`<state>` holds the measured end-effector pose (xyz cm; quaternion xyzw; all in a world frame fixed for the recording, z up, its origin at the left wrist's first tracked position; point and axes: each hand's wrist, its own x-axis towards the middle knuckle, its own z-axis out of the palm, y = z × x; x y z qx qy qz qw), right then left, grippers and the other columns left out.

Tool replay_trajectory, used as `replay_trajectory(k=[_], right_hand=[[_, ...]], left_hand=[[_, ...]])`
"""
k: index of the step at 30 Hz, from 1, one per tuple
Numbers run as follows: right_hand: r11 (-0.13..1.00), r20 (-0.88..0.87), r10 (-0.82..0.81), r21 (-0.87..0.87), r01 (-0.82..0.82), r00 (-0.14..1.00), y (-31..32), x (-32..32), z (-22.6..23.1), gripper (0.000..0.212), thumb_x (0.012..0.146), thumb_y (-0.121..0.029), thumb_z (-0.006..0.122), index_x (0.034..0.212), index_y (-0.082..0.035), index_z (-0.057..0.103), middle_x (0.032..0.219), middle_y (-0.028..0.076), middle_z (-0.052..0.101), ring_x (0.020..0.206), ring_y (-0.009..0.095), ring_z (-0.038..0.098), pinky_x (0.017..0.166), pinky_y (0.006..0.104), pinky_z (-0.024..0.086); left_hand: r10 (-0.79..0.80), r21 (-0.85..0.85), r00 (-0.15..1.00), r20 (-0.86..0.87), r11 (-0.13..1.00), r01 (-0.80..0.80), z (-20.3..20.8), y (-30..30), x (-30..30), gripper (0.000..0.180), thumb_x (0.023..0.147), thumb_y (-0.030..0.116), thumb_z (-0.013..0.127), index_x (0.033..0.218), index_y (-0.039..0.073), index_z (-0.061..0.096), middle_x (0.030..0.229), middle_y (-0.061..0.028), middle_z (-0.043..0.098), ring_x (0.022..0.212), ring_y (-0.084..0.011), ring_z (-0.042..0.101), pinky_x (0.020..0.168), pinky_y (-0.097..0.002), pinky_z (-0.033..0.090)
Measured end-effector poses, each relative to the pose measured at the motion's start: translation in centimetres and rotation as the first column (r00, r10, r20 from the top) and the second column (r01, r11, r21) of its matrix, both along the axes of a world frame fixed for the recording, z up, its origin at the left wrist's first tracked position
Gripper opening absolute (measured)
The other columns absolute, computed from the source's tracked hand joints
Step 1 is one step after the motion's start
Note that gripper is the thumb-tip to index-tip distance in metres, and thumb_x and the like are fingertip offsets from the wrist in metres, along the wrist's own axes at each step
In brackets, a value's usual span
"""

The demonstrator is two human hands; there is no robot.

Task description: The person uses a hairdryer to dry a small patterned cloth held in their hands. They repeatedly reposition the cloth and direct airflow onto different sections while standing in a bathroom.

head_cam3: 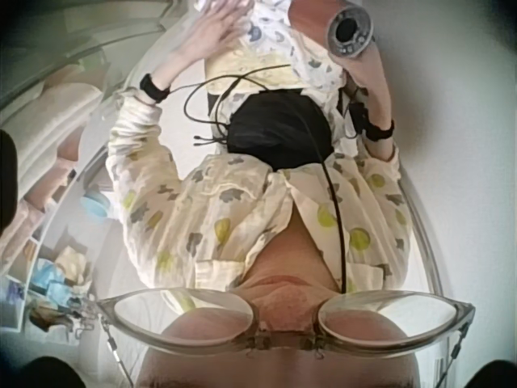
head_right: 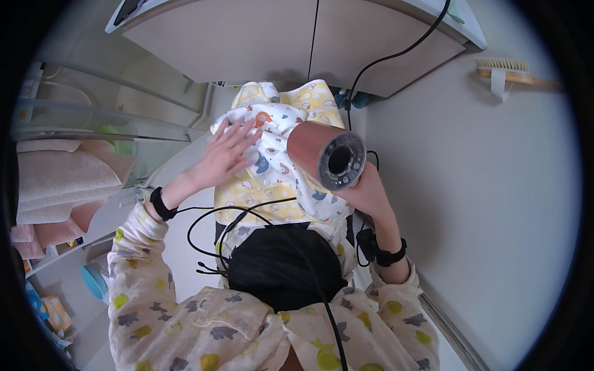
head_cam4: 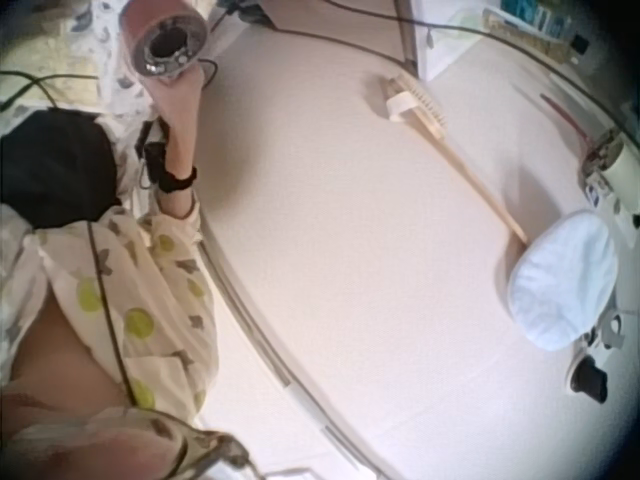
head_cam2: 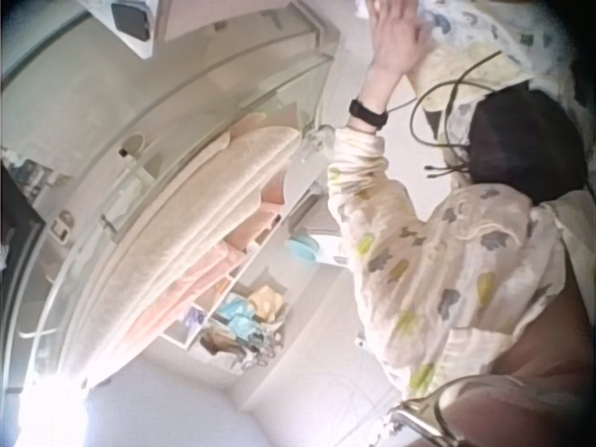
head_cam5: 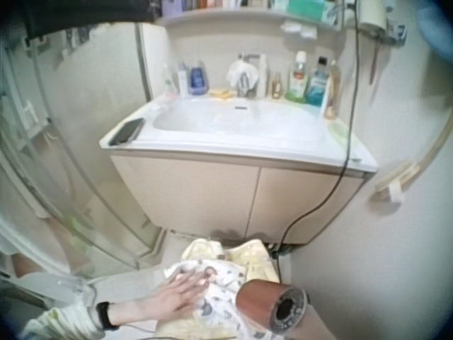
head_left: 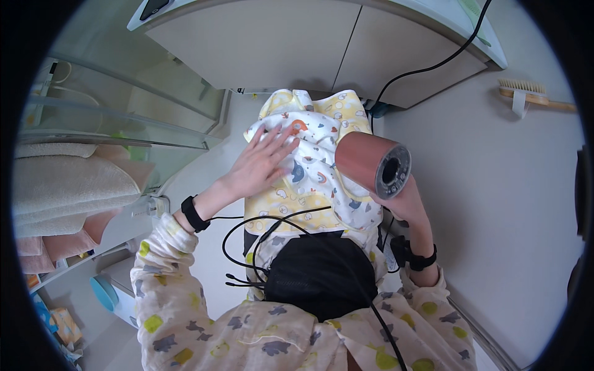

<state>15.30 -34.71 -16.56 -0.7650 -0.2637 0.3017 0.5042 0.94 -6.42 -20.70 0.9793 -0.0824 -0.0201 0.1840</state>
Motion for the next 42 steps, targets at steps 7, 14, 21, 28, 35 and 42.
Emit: replay_trajectory(k=[7,14,21,28,35,42], right_hand=[[0.998,-0.061,0.058,-0.028,-0.06,0.996,1.8,0.2,-0.2,0.047,0.062,-0.008,0.072,0.104,0.002,0.053,0.095,0.006,0.059,0.085,0.013,0.055,0.074,0.0277,0.046],[0.993,-0.105,0.109,-0.024,-0.113,0.988,2.9,0.4,-1.2,0.035,0.063,-0.008,0.07,0.095,0.001,0.058,0.084,0.004,0.061,0.073,0.01,0.057,0.067,0.026,0.047],[0.993,-0.064,0.116,-0.026,-0.118,0.991,2.8,-0.3,-1.6,0.031,0.064,-0.014,0.073,0.091,-0.002,0.061,0.081,0.004,0.063,0.075,0.011,0.057,0.07,0.026,0.046],[0.999,0.001,0.045,0.0,-0.045,0.999,1.6,-0.8,-1.0,0.034,0.064,-0.011,0.074,0.093,-0.001,0.06,0.083,0.004,0.063,0.077,0.011,0.058,0.072,0.0268,0.046],[0.998,-0.082,-0.001,0.062,0.006,0.997,0.8,-0.1,-0.5,0.029,0.064,-0.005,0.071,0.091,0.0,0.06,0.083,0.002,0.063,0.075,0.009,0.057,0.069,0.0242,0.046],[1.0,-0.075,-0.008,0.012,0.009,0.997,1.3,-0.2,-0.2,0.029,0.064,-0.007,0.071,0.091,0.0,0.06,0.082,0.003,0.063,0.074,0.009,0.057,0.069,0.0251,0.046]], left_hand=[[-0.115,0.066,0.977,-0.18,0.99,0.129,-0.2,-0.9,-2.9,0.047,0.09,0.035,0.044,0.125,0.003,0.045,0.139,-0.0175,0.03,0.13,-0.0312,0.028,0.109,-0.0457,0.015],[0.154,-0.172,0.983,0.098,0.976,-0.135,-0.5,0.7,-0.1,0.044,0.083,0.024,0.058,0.121,0.004,0.048,0.132,-0.016,0.04,0.122,-0.0325,0.037,0.105,-0.0426,0.026],[0.044,-0.072,0.994,0.098,0.997,-0.037,-2.0,1.1,1.1,0.037,0.079,0.013,0.058,0.114,0.004,0.05,0.113,-0.014,0.053,0.11,-0.0315,0.048,0.096,-0.0403,0.037],[-0.013,-0.219,0.976,0.216,0.974,0.061,-1.6,-1.1,1.0,0.028,0.072,-0.003,0.052,0.099,0.004,0.053,0.078,-0.0113,0.056,0.078,-0.0286,0.057,0.072,-0.0371,0.047],[-0.307,-0.515,0.949,-0.074,0.827,0.228,0.1,-3.2,-0.6,0.02,0.077,0.018,0.063,0.069,0.0,0.06,0.079,-0.0121,0.058,0.084,-0.0273,0.055,0.075,-0.0347,0.044],[0.308,-0.115,0.949,-0.066,0.942,-0.314,0.5,-1.3,-0.2,0.035,0.068,0.026,0.071,0.088,-0.001,0.061,0.104,-0.016,0.053,0.103,-0.0284,0.048,0.089,-0.0368,0.037]])
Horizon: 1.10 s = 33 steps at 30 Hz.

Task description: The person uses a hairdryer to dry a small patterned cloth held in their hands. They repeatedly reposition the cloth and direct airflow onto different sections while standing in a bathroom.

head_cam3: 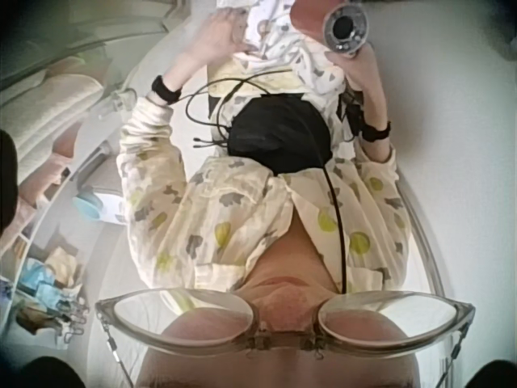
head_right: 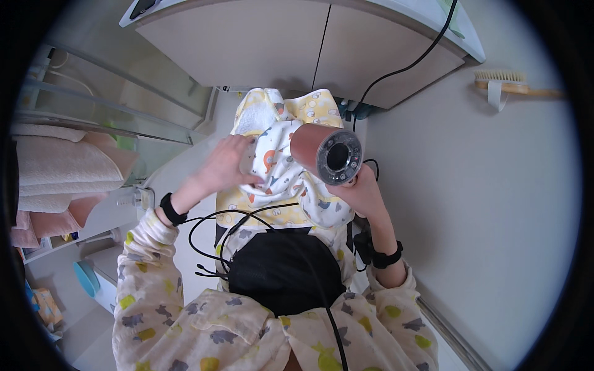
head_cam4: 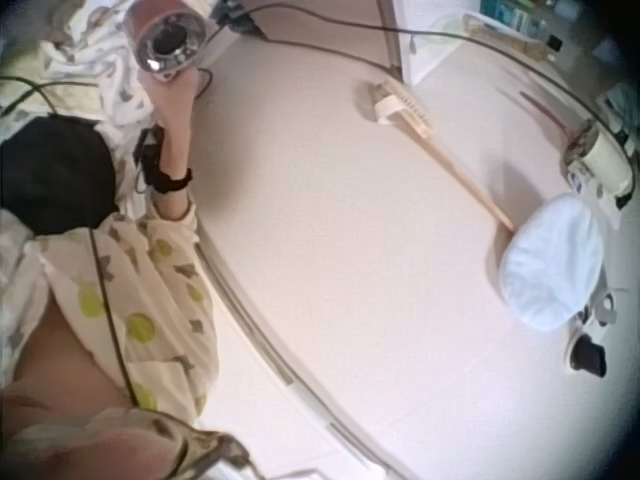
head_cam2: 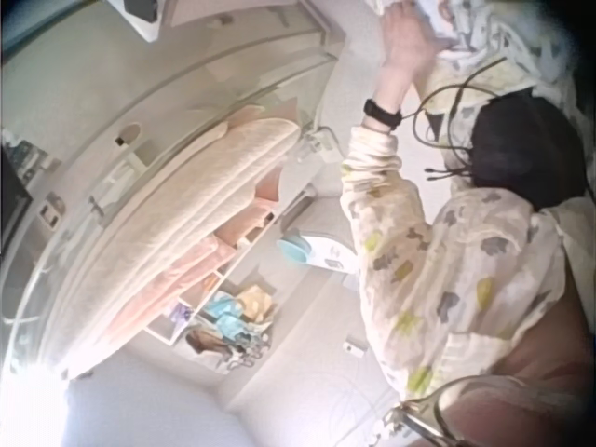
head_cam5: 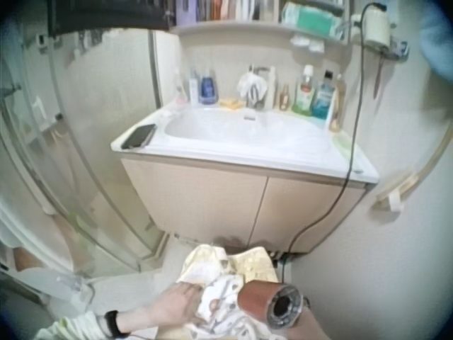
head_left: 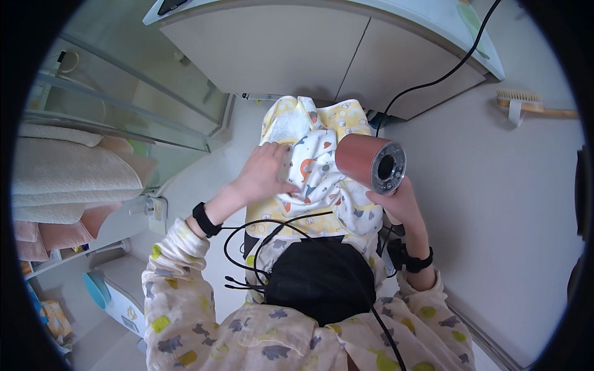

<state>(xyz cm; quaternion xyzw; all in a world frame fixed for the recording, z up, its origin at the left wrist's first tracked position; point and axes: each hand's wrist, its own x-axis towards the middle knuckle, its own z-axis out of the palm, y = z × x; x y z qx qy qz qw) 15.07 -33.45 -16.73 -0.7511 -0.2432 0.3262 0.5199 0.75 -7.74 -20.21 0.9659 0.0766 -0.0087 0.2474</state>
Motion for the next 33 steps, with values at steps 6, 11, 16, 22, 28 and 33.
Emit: replay_trajectory(k=[6,11,16,22,28,33], right_hand=[[0.999,0.088,0.003,0.045,-0.008,0.996,1.0,-0.9,0.3,0.036,0.063,-0.012,0.075,0.093,0.0,0.06,0.087,0.006,0.064,0.079,0.012,0.059,0.072,0.0266,0.046],[0.999,0.116,-0.001,0.039,-0.004,0.993,0.7,-1.2,1.0,0.037,0.063,-0.012,0.076,0.094,0.001,0.06,0.087,0.007,0.065,0.08,0.012,0.06,0.073,0.0266,0.047],[0.999,0.117,0.026,0.032,-0.03,0.993,0.6,-1.7,1.7,0.035,0.063,-0.012,0.076,0.093,0.0,0.061,0.087,0.007,0.065,0.079,0.012,0.061,0.072,0.0268,0.047],[0.997,0.112,0.077,0.015,-0.079,0.991,1.4,-2.2,0.5,0.034,0.064,-0.015,0.076,0.092,-0.001,0.062,0.083,0.008,0.066,0.075,0.014,0.062,0.069,0.0275,0.048],[0.993,0.11,0.106,0.033,-0.111,0.988,1.8,-2.7,-0.3,0.031,0.065,-0.017,0.075,0.089,-0.002,0.062,0.078,0.009,0.065,0.073,0.016,0.062,0.067,0.0284,0.047],[0.988,0.077,0.144,0.04,-0.148,0.987,2.2,-2.8,0.0,0.032,0.065,-0.015,0.074,0.092,-0.002,0.061,0.081,0.008,0.065,0.074,0.014,0.061,0.068,0.0284,0.047]], left_hand=[[-0.299,0.325,0.937,0.18,0.917,0.23,-0.6,-1.4,0.4,0.027,0.069,0.019,0.067,0.087,0.0,0.059,0.094,-0.0145,0.056,0.1,-0.0283,0.051,0.092,-0.0391,0.038],[0.064,-0.059,0.996,0.056,0.996,-0.061,0.4,-0.3,1.5,0.02,0.086,0.02,0.052,0.076,0.003,0.056,0.065,-0.0142,0.059,0.068,-0.0314,0.059,0.062,-0.0402,0.046],[0.358,-0.718,0.923,-0.145,0.603,-0.347,0.4,0.0,2.5,0.03,0.094,0.028,0.044,0.095,0.004,0.062,0.054,-0.0026,0.049,0.048,-0.0122,0.047,0.05,-0.0275,0.04],[0.172,-0.872,0.898,-0.404,0.225,-0.435,0.2,1.3,1.4,0.027,0.085,0.017,0.06,0.107,0.003,0.058,0.08,0.0007,0.06,0.071,-0.0049,0.054,0.065,-0.021,0.044],[0.035,-0.852,0.909,-0.416,0.334,-0.403,1.2,3.8,-1.4,0.035,0.079,0.013,0.066,0.109,0.0,0.055,0.093,-0.0032,0.063,0.082,-0.0072,0.059,0.073,-0.0213,0.047],[0.163,-0.863,0.871,-0.464,0.138,-0.486,0.4,3.0,-2.0,0.036,0.085,0.019,0.06,0.113,0.0,0.051,0.097,-0.0048,0.061,0.087,-0.0095,0.058,0.075,-0.0222,0.046]])
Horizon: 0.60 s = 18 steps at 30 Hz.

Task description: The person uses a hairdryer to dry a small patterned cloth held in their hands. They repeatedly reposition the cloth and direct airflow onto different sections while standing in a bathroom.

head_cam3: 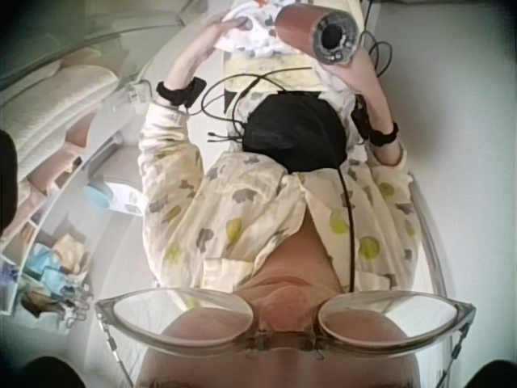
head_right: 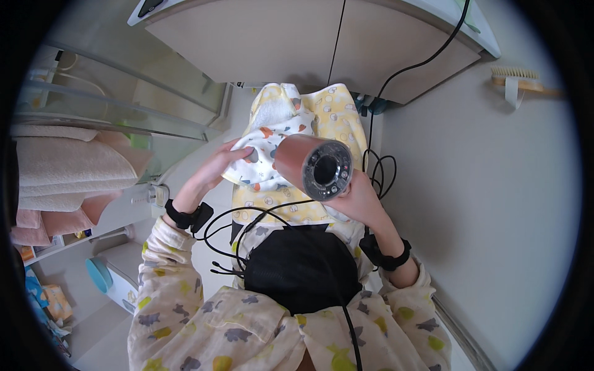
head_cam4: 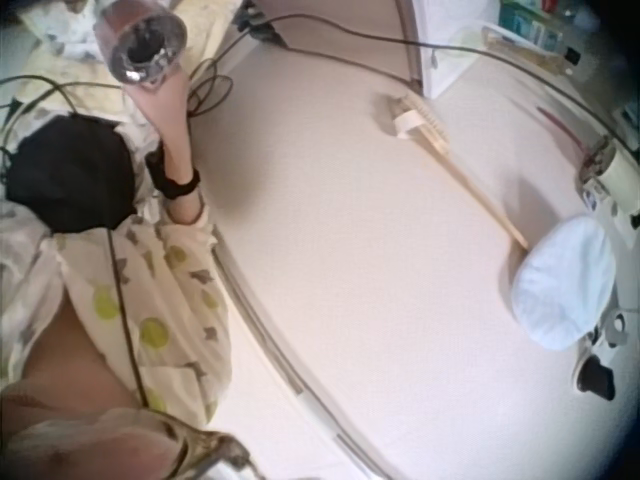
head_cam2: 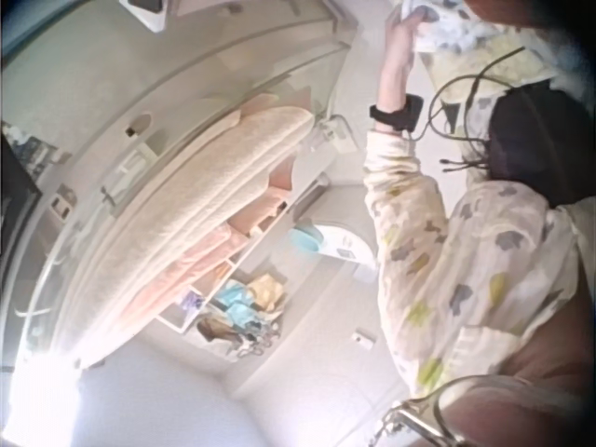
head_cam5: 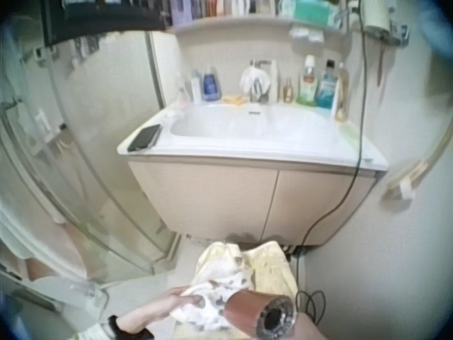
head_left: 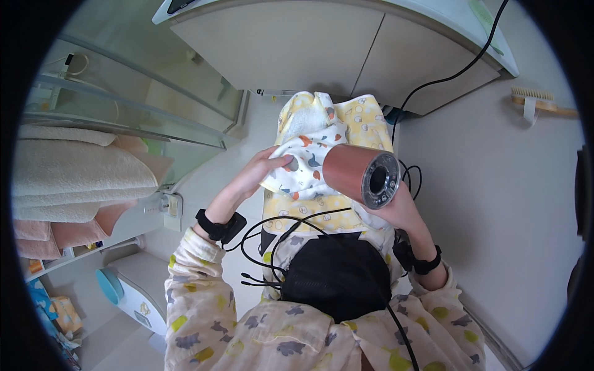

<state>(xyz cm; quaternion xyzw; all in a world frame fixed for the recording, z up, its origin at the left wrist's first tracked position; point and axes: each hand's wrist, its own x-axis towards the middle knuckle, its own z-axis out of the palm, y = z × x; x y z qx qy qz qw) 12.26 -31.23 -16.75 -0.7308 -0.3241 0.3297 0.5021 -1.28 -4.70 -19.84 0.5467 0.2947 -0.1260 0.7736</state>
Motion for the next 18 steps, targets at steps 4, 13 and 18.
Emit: replay_trajectory(k=[4,13,18], right_hand=[[0.999,-0.055,0.047,0.028,-0.046,0.997,0.8,-0.2,-0.5,0.029,0.066,-0.012,0.072,0.091,-0.001,0.061,0.083,0.008,0.064,0.075,0.013,0.059,0.069,0.028,0.047],[0.988,-0.048,0.098,-0.116,-0.103,0.994,3.1,-0.5,-2.1,0.03,0.066,-0.006,0.068,0.093,0.0,0.059,0.088,0.004,0.062,0.081,0.011,0.058,0.075,0.0267,0.045],[0.999,-0.171,0.045,-0.018,-0.049,0.984,4.1,-0.6,-2.3,0.032,0.066,-0.003,0.067,0.096,0.001,0.055,0.08,0.005,0.059,0.062,0.01,0.057,0.05,0.0233,0.047]], left_hand=[[0.159,-0.469,0.985,0.06,0.876,-0.113,-0.6,0.0,-0.3,0.046,0.092,0.032,0.045,0.124,-0.001,0.041,0.105,-0.008,0.058,0.1,-0.0175,0.056,0.09,-0.032,0.043],[0.302,-0.823,0.951,0.064,0.555,-0.121,-1.7,0.5,-0.5,0.053,0.093,0.042,0.035,0.12,-0.002,0.046,0.113,-0.0109,0.056,0.106,-0.0239,0.053,0.095,-0.0391,0.038],[0.341,-0.765,0.939,0.032,0.613,-0.196,-3.6,0.9,0.4,0.048,0.093,0.04,0.038,0.11,-0.003,0.053,0.1,-0.0107,0.061,0.09,-0.0234,0.058,0.088,-0.039,0.043]])
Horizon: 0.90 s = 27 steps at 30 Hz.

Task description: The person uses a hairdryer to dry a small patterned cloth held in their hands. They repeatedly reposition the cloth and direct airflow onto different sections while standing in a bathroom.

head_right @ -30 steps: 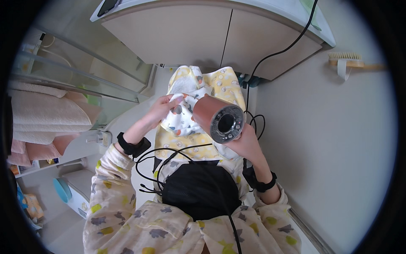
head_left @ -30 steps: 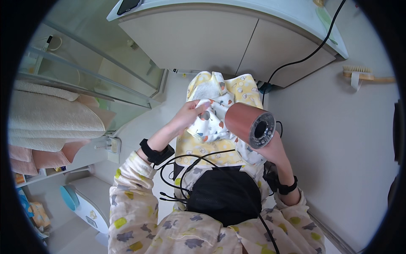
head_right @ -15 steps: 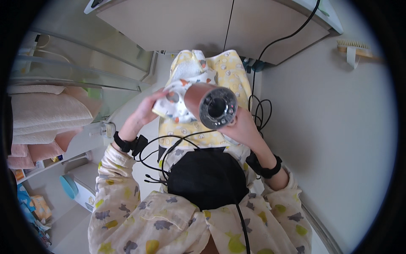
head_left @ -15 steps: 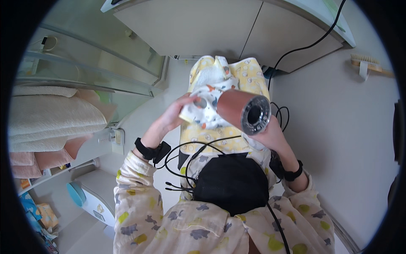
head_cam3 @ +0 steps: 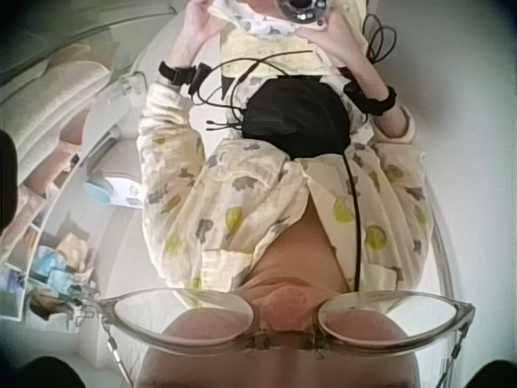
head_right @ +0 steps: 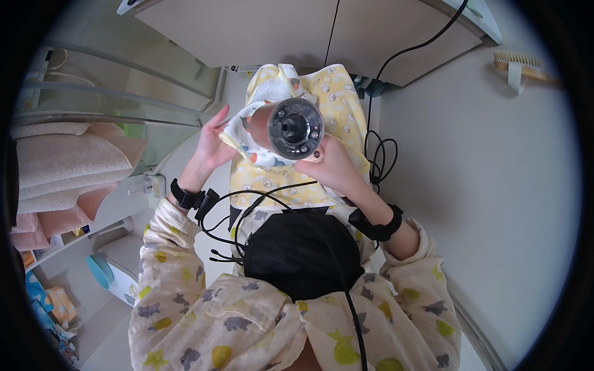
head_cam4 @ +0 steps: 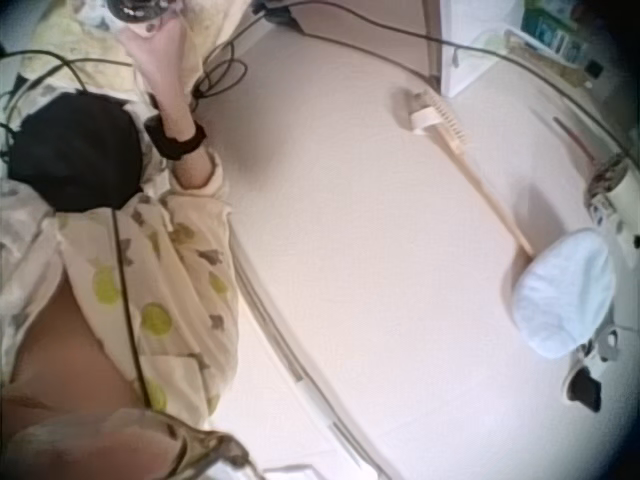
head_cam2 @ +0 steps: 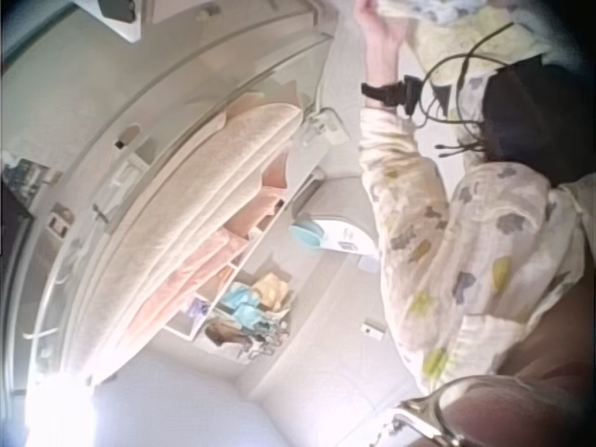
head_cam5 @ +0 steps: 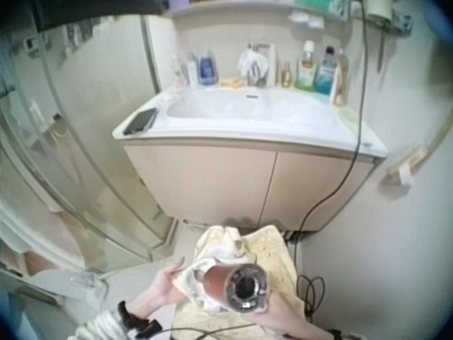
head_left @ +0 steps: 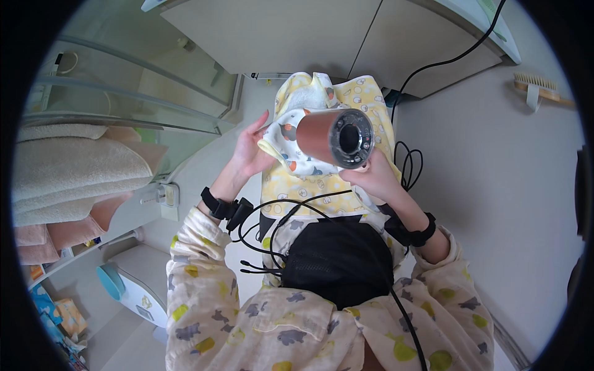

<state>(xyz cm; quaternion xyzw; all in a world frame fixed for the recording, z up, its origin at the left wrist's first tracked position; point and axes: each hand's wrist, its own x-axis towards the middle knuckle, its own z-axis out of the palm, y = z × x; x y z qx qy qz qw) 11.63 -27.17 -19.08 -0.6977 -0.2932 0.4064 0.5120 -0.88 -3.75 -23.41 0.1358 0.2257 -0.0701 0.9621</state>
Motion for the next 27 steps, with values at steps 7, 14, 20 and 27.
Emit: replay_trajectory(k=[7,14,20,27], right_hand=[[0.995,-0.059,-0.093,-0.052,0.09,0.994,0.5,0.3,-0.2,0.034,0.066,0.0,0.065,0.099,0.001,0.055,0.083,0.005,0.059,0.066,0.011,0.058,0.051,0.0236,0.048],[0.989,-0.18,-0.137,-0.078,0.125,0.974,0.6,0.3,-0.4,0.035,0.064,-0.007,0.067,0.095,0.004,0.055,0.078,0.008,0.062,0.062,0.012,0.059,0.049,0.0235,0.049],[0.992,-0.073,-0.117,-0.051,0.114,0.99,0.4,0.1,-0.3,0.028,0.066,-0.003,0.065,0.093,0.003,0.057,0.078,0.006,0.061,0.066,0.011,0.059,0.053,0.0237,0.048],[0.988,-0.008,-0.155,-0.003,0.155,0.988,0.3,-0.3,-0.6,0.023,0.066,0.0,0.064,0.089,0.004,0.058,0.074,0.004,0.06,0.061,0.009,0.057,0.052,0.0227,0.047]], left_hand=[[-0.039,-0.129,0.996,0.079,0.99,0.049,-1.9,0.5,1.5,0.043,0.092,0.037,0.042,0.105,-0.001,0.055,0.098,-0.0116,0.062,0.09,-0.0219,0.06,0.084,-0.0355,0.045],[-0.023,-0.113,0.999,0.025,0.993,0.026,-1.1,-0.4,2.6,0.044,0.091,0.04,0.043,0.106,0.001,0.056,0.099,-0.0096,0.063,0.089,-0.0218,0.06,0.084,-0.0355,0.046],[-0.022,-0.069,1.0,0.019,0.997,0.023,0.1,-1.3,3.6,0.048,0.091,0.043,0.042,0.113,0.002,0.056,0.1,-0.0094,0.062,0.093,-0.0195,0.058,0.086,-0.0352,0.045],[0.095,0.157,0.981,-0.168,0.985,-0.069,0.2,-2.6,4.5,0.043,0.085,0.044,0.051,0.104,0.006,0.058,0.083,-0.003,0.058,0.076,-0.0137,0.055,0.071,-0.0315,0.048]])
